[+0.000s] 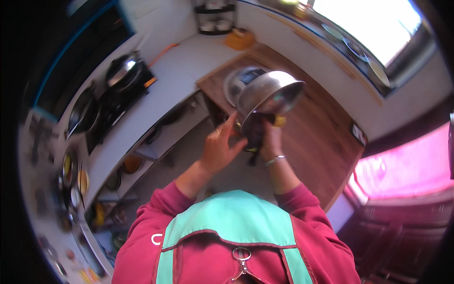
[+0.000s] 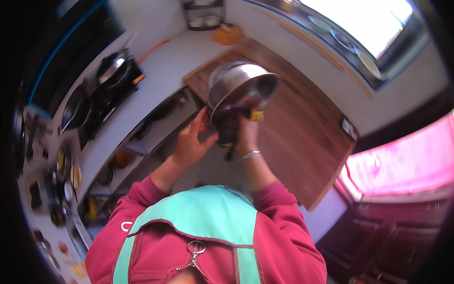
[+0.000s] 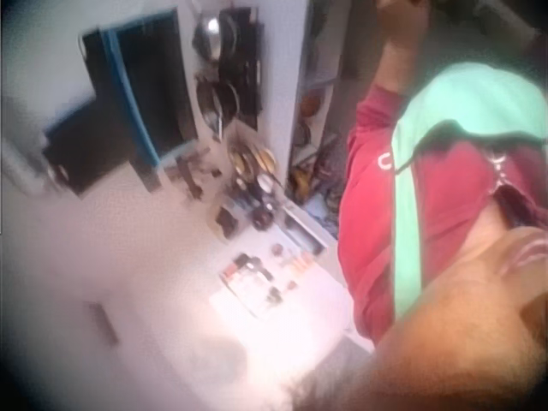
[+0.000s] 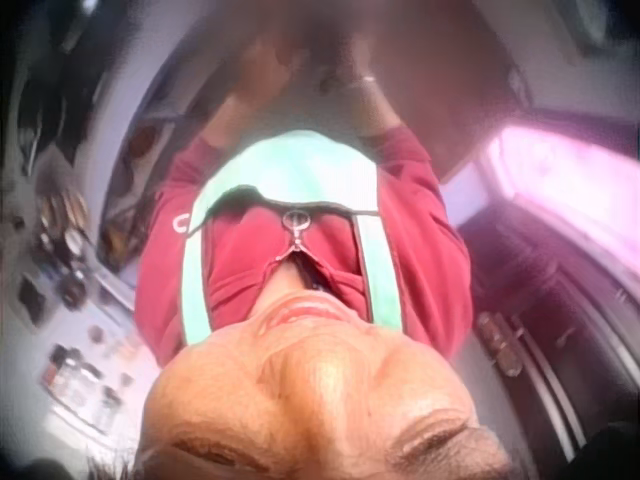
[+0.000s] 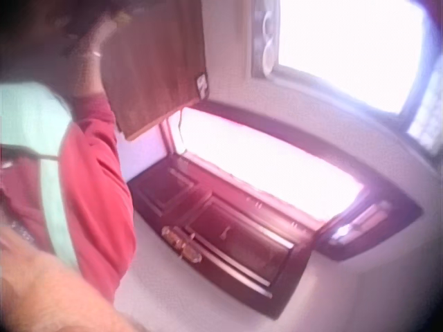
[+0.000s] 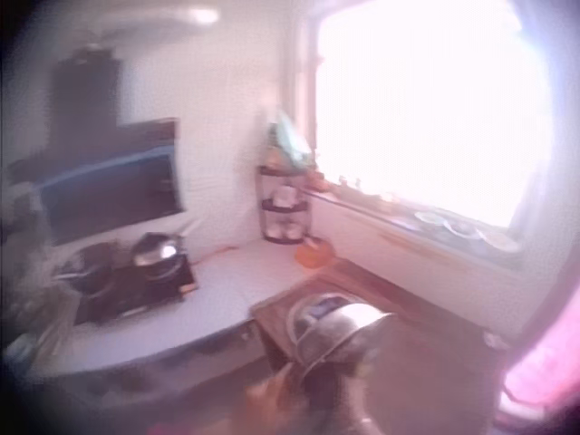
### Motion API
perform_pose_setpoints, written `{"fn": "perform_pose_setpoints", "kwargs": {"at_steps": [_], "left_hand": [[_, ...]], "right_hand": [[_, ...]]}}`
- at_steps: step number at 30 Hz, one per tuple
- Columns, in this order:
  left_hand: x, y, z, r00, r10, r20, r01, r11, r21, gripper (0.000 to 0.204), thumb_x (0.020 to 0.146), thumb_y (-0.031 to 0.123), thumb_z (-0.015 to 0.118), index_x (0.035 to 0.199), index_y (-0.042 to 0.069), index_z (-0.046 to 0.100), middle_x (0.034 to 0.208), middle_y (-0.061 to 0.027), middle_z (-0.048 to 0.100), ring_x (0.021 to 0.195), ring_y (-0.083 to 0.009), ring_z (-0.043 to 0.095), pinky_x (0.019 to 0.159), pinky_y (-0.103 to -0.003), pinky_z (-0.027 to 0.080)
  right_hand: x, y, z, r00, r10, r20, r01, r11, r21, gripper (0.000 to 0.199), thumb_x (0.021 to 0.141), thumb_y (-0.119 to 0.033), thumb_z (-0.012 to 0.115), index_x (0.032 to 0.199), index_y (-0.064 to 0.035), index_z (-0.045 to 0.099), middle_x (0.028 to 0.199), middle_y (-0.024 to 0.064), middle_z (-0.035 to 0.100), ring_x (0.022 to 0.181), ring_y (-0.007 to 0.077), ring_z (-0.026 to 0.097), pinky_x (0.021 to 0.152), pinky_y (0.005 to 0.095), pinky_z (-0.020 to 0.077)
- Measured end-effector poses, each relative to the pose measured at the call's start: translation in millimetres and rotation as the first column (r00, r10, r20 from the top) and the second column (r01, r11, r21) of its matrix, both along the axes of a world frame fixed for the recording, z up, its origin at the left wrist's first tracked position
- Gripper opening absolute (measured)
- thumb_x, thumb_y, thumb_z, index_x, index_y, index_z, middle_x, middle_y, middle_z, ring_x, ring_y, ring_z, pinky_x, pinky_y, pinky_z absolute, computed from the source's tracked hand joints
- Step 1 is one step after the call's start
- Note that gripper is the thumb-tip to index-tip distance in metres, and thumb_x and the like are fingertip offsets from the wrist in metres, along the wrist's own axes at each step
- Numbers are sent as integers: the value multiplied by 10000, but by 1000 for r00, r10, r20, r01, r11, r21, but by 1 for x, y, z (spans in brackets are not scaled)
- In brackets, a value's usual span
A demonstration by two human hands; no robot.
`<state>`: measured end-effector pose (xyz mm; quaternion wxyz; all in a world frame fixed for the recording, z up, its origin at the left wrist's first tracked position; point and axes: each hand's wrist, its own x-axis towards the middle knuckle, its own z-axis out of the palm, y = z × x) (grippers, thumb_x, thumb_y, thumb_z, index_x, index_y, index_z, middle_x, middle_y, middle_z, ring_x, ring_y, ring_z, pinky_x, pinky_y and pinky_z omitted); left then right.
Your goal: The person transfers food from a metal bowl to a small ceramic bowl using chopsticks, takes a piece of bread from a yellow basket, then wipes down the kitchen counter with a cloth and washes several bowls and a pot in the sink.
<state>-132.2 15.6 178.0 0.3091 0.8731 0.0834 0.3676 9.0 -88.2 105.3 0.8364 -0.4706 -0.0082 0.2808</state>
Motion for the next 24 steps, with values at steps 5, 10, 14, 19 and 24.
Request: {"fn": "perform_pose_setpoints", "kwargs": {"at_steps": [5,10,14,19,24], "left_hand": [[-130,38,4,972,3,-234,-108,892,-439,917,693,317,748,1388,58,208,1276,-200,445,1096,-299,528,906,-375,433],[-247,64,-13,786,128,-605,-447,794,-413,749,762,236,617,1367,29,227,1058,-265,571,997,-419,556,899,-413,424],[-356,94,-101,842,459,-283,-538,676,-504,613,816,165,501,1362,88,232,1076,-300,542,1001,-457,522,853,-435,438],[-458,117,-130,637,767,74,-632,575,-519,565,799,70,431,1339,46,266,1070,-250,554,933,-411,567,803,-424,451],[-565,155,-148,463,882,-84,-241,35,-970,360,826,116,500,1171,19,454,1024,-115,554,838,-206,599,673,-338,533]], "right_hand": [[-16,29,72,148,489,860,504,710,-491,427,655,-134,715,1024,-30,528,862,142,614,804,319,608,711,376,483],[-175,106,113,-485,639,598,381,769,-513,470,531,-81,709,971,-45,549,914,93,577,848,291,580,689,369,472],[-278,166,64,-336,491,804,206,871,-446,480,562,-84,730,1006,-79,546,918,83,580,881,295,575,735,355,483],[-393,225,-56,488,645,588,-396,764,-510,237,763,-77,659,968,-15,557,848,13,595,729,114,546,635,273,465],[-516,232,-55,-19,989,145,-767,78,-636,326,748,-169,711,969,36,589,832,58,619,755,138,572,666,295,479]]}}
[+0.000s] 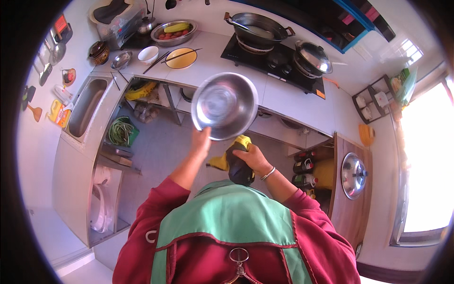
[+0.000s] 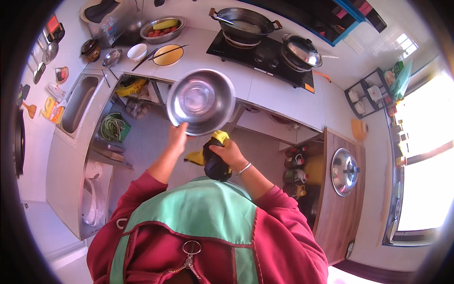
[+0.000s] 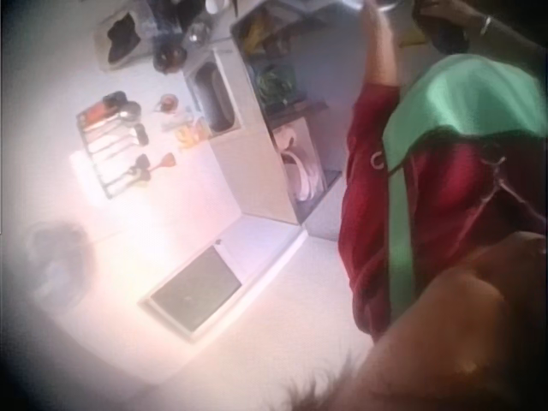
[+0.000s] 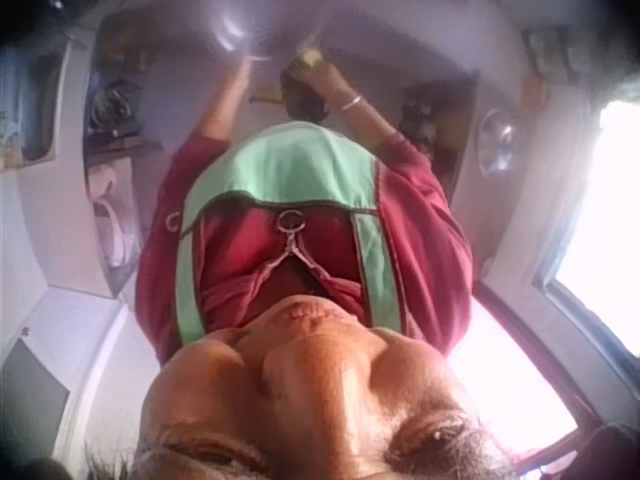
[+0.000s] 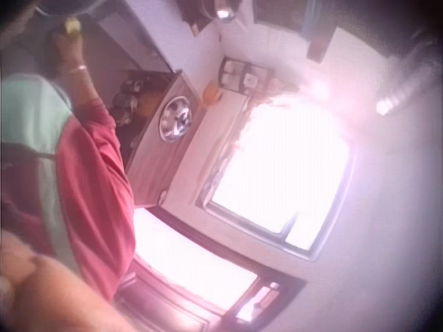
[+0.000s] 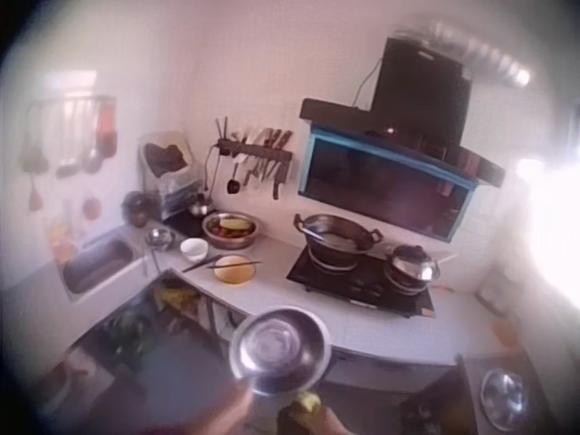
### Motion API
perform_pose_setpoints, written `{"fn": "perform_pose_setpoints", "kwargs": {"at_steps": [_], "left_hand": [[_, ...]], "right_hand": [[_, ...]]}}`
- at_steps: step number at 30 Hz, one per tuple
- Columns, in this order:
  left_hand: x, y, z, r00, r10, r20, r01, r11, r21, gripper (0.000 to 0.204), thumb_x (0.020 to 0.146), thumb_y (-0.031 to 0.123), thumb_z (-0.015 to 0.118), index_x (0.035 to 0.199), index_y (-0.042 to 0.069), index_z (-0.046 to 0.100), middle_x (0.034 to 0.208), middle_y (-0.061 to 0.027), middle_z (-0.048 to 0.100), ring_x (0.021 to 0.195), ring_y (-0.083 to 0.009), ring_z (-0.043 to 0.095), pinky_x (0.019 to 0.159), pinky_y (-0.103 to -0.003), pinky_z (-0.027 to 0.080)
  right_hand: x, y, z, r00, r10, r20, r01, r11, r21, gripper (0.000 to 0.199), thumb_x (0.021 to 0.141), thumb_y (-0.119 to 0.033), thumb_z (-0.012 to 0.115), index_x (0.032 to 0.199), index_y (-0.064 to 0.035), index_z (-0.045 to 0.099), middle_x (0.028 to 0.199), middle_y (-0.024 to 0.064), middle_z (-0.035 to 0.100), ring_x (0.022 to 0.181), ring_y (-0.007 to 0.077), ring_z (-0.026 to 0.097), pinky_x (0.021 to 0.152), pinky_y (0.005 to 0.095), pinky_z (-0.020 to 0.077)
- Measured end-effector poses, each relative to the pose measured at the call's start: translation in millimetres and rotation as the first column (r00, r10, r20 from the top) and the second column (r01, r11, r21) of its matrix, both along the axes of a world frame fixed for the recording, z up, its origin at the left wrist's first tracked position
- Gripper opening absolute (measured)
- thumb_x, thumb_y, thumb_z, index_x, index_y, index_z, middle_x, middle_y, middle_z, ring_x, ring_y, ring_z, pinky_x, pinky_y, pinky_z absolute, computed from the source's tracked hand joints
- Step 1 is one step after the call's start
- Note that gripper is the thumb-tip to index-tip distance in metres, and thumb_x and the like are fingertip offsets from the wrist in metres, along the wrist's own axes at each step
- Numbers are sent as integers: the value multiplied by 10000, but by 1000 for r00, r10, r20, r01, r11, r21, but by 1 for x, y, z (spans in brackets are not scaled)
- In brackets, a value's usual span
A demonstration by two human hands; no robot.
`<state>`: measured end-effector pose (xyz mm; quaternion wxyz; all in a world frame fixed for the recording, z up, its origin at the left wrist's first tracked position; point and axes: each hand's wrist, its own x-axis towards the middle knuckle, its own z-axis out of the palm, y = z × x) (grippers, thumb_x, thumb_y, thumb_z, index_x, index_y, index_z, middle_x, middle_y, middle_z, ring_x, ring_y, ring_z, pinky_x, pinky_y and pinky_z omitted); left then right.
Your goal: The person transfers food from a metal bowl to a small ceramic bowl using chopsticks, takes a piece of bread from a yellow basket, then wipes down the kitchen counter with a cloth and washes several bowls and a pot in the sink.
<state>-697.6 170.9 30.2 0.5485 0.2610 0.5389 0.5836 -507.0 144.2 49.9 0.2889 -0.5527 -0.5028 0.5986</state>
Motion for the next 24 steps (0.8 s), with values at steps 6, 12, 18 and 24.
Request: {"fn": "perform_pose_setpoints", "kwargs": {"at_steps": [6,12,18,24], "left_hand": [[-98,40,-62,978,12,208,51,953,-298,292,878,253,481,1067,33,514,967,-118,612,802,-229,618,637,-351,546],[-103,110,-95,974,24,224,69,916,-395,287,866,255,511,1054,38,518,937,-107,620,748,-220,621,612,-346,542],[-66,190,-94,985,27,172,68,850,-522,272,854,290,546,1001,61,555,892,-81,635,744,-190,621,630,-336,531],[-55,234,-82,979,78,187,51,801,-597,316,864,272,526,1077,38,531,934,-102,640,796,-208,631,645,-345,534]], "right_hand": [[29,108,-5,974,-215,-78,219,975,47,256,787,-122,671,984,12,576,817,50,618,708,136,600,597,271,504],[136,265,-59,866,-495,-63,499,856,136,383,767,-170,697,1079,-16,538,899,43,603,780,126,580,651,263,486],[201,354,-199,508,-484,712,375,869,324,839,707,-438,655,1349,-23,309,1365,275,282,1262,397,291,1038,420,270],[102,461,-192,540,-455,708,-38,827,561,531,694,-231,647,1159,-22,499,1186,201,472,1091,388,453,927,450,382]]}}
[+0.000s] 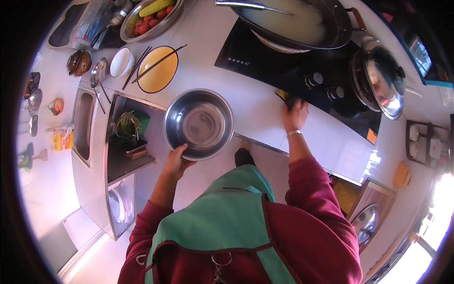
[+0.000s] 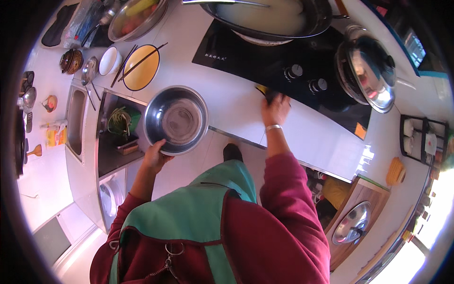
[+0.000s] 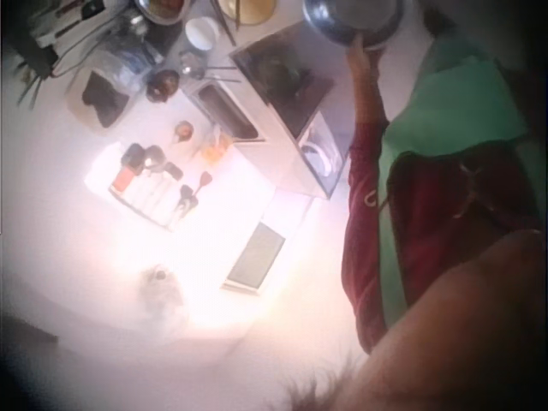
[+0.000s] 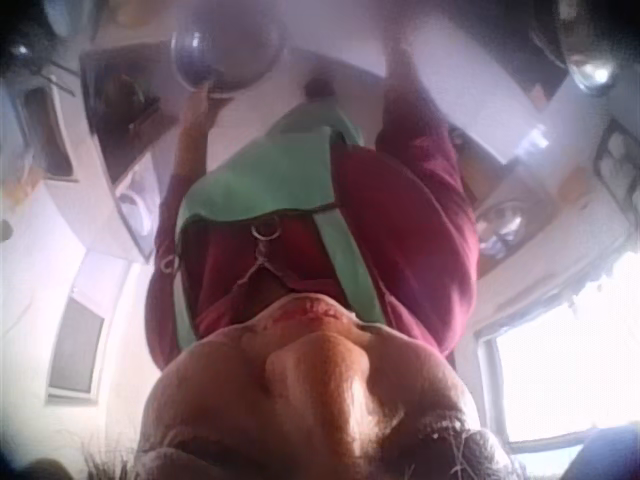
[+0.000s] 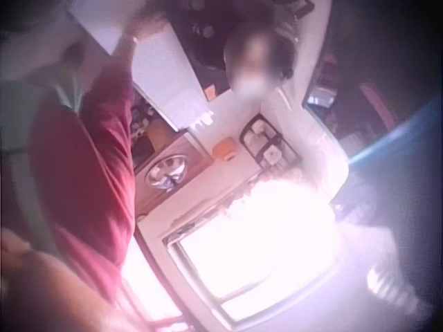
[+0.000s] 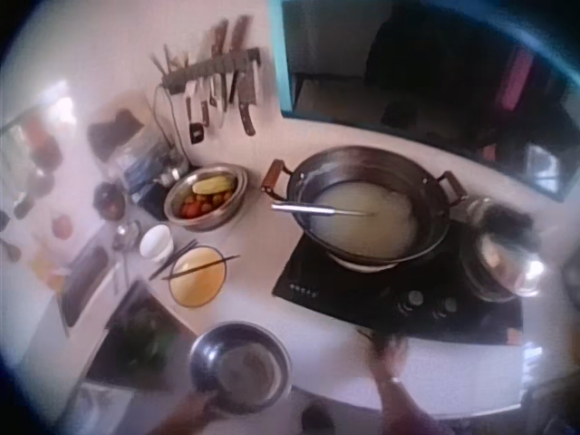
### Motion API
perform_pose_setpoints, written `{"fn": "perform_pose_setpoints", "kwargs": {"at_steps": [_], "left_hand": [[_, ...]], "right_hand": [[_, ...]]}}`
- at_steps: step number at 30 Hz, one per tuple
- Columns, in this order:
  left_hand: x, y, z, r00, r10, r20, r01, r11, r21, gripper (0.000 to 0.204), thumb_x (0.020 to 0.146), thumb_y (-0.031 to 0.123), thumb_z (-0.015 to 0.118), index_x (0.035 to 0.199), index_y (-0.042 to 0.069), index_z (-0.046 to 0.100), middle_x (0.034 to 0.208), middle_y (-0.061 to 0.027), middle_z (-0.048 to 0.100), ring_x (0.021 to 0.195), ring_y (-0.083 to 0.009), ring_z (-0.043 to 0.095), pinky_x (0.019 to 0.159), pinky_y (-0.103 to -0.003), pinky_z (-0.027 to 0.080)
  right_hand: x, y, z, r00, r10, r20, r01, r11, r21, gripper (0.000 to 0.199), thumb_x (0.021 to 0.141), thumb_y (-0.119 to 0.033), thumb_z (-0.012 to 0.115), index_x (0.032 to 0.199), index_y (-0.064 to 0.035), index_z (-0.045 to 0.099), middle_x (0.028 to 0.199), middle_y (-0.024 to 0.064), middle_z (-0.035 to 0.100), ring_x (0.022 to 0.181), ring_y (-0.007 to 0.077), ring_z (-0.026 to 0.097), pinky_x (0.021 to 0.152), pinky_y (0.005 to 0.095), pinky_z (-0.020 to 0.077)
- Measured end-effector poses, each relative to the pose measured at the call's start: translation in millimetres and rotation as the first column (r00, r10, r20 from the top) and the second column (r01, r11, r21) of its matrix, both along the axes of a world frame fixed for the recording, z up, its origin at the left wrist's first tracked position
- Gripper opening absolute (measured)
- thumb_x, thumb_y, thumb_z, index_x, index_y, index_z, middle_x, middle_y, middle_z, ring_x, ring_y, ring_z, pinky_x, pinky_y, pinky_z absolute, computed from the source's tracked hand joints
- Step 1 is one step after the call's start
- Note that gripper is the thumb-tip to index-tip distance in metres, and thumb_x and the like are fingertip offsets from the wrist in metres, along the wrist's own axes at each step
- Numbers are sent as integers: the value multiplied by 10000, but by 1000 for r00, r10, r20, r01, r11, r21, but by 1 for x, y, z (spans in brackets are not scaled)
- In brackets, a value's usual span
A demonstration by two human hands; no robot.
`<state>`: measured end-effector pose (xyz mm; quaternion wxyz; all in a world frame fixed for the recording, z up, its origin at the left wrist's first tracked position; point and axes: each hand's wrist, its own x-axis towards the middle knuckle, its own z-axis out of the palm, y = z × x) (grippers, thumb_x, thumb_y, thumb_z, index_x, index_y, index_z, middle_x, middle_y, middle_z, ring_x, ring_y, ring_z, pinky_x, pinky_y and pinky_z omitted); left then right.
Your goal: The person transfers food from a metal bowl to a small ceramic bowl using chopsticks, takes a piece of bread from a yellow basket, then wipes down the kitchen counter with a cloth and washes several bowls and a pot in the sink.
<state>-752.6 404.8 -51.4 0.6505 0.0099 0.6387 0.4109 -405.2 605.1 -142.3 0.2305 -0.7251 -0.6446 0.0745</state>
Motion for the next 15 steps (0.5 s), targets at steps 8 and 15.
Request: {"fn": "perform_pose_setpoints", "kwargs": {"at_steps": [8,15], "left_hand": [[-10,27,25,992,-59,-112,55,998,-39,329,856,251,537,1069,1,551,963,-119,635,812,-213,634,631,-323,542],[-17,65,-26,972,-197,-127,193,980,-41,302,861,282,544,1034,36,570,929,-96,633,825,-216,620,710,-377,524]], "right_hand": [[-94,-24,8,541,841,-21,-830,530,-174,316,826,-78,493,1114,-150,600,1270,92,475,1252,247,364,1051,405,255],[71,-34,28,918,361,163,-256,855,-452,535,776,-42,584,1284,-145,453,1402,119,324,1315,325,258,1047,511,221]]}}
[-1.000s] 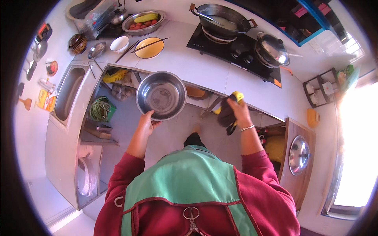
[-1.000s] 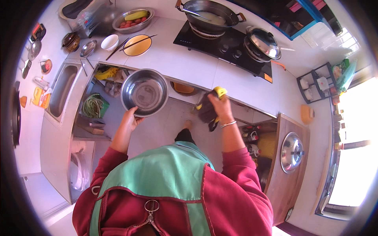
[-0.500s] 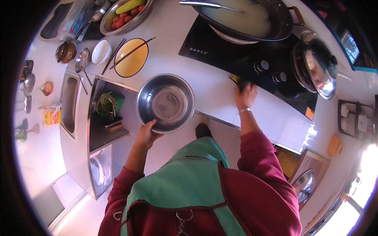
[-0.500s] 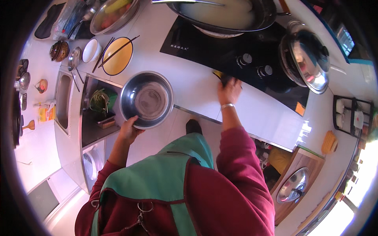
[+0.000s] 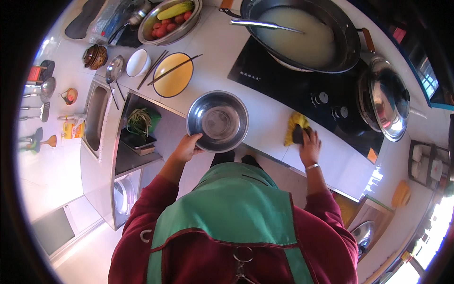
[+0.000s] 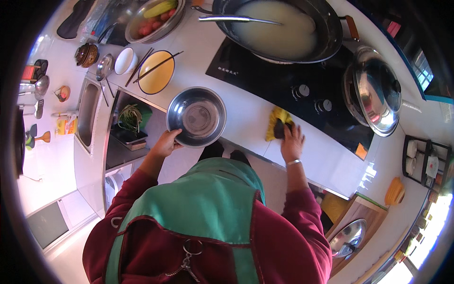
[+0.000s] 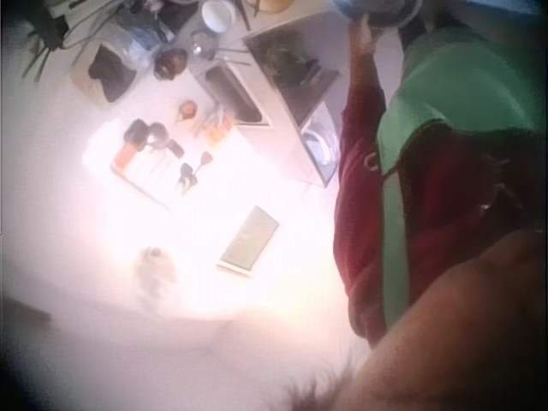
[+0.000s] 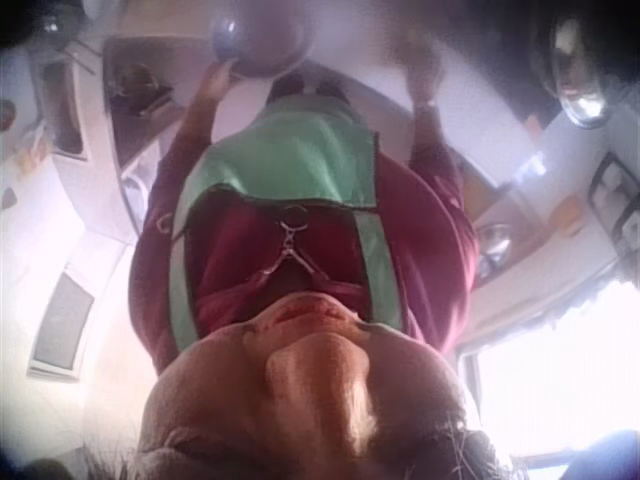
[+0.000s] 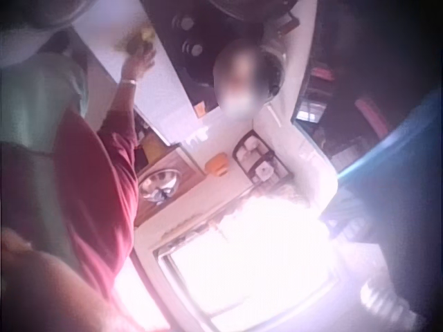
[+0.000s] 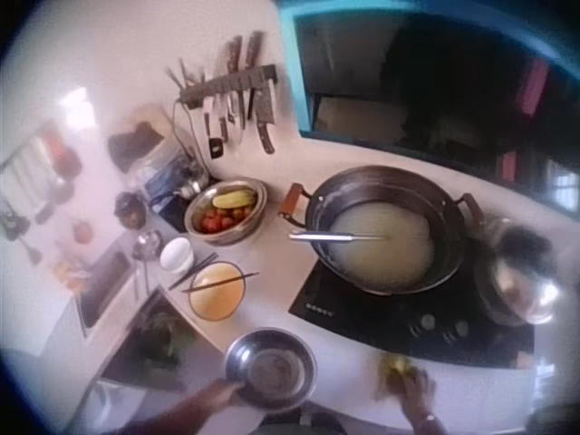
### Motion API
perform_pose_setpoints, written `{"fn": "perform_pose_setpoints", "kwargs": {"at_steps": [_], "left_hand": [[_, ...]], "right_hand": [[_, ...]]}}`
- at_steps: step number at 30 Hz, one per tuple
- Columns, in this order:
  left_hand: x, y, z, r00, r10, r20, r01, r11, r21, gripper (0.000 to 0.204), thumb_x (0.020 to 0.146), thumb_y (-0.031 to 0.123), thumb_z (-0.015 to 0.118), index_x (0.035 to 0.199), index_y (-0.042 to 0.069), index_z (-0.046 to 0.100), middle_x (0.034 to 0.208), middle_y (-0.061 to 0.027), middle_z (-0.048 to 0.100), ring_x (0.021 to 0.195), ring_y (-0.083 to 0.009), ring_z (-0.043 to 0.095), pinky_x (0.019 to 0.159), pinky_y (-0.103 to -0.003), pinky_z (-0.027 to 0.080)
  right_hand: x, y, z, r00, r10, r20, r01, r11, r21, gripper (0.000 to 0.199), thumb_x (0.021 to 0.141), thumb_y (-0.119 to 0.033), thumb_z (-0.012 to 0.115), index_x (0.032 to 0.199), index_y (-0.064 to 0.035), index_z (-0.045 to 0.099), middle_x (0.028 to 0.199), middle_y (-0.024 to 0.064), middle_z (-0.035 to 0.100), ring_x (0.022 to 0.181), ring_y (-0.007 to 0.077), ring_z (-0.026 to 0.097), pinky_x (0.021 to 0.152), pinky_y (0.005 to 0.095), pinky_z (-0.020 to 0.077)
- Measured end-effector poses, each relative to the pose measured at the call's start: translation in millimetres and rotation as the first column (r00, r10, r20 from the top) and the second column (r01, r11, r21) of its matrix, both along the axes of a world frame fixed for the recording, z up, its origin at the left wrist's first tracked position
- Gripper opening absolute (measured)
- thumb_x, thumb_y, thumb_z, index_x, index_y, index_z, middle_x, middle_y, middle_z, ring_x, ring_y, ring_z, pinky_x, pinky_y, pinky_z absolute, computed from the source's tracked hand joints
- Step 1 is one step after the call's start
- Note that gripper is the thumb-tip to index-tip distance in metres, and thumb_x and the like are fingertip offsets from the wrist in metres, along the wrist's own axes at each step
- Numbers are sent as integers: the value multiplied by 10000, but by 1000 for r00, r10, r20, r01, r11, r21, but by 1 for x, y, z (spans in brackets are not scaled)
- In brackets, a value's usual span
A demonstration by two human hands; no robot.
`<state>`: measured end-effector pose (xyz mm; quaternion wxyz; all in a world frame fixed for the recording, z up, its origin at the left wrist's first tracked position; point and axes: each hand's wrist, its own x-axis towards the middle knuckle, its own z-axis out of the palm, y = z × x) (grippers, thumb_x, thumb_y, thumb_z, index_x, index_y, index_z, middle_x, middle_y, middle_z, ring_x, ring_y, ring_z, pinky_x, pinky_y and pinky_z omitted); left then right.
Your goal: The person transfers food from a metal bowl to a small ceramic bowl using chopsticks, takes a piece of bread from a yellow basket, then wipes down the kitchen counter with a cloth and washes several bowls and a pot in the sink.
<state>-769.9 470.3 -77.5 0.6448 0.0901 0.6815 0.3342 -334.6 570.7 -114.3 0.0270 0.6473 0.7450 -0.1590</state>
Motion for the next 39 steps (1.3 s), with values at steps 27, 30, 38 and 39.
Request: {"fn": "perform_pose_setpoints", "kwargs": {"at_steps": [27,30,38,39], "left_hand": [[-124,204,87,928,-309,-207,372,744,555,333,871,164,561,1180,53,501,1028,-55,614,866,-150,608,712,-267,477],[-107,251,118,943,-313,-111,315,739,596,359,886,263,554,1187,77,495,1055,-60,596,927,-141,587,722,-254,466],[-24,383,165,936,-351,2,278,745,606,398,840,349,592,1096,55,515,983,-73,609,881,-170,596,776,-312,469],[-19,389,168,928,-372,-15,309,748,588,384,836,341,597,1076,51,519,957,-78,613,857,-174,600,760,-310,478]], "right_hand": [[-205,197,257,897,166,-409,111,812,573,137,718,-89,600,854,-83,606,889,92,609,756,262,609,643,354,479],[-144,183,254,373,-109,-921,707,676,206,124,828,-84,531,874,-15,623,749,61,634,524,106,566,467,189,406],[-151,192,250,469,-98,-878,560,802,210,182,852,-66,482,887,-24,656,715,18,598,559,80,552,517,195,434],[-152,185,253,530,-108,-841,515,829,218,186,846,-55,480,886,-24,658,713,17,593,562,78,551,521,195,434]]}}
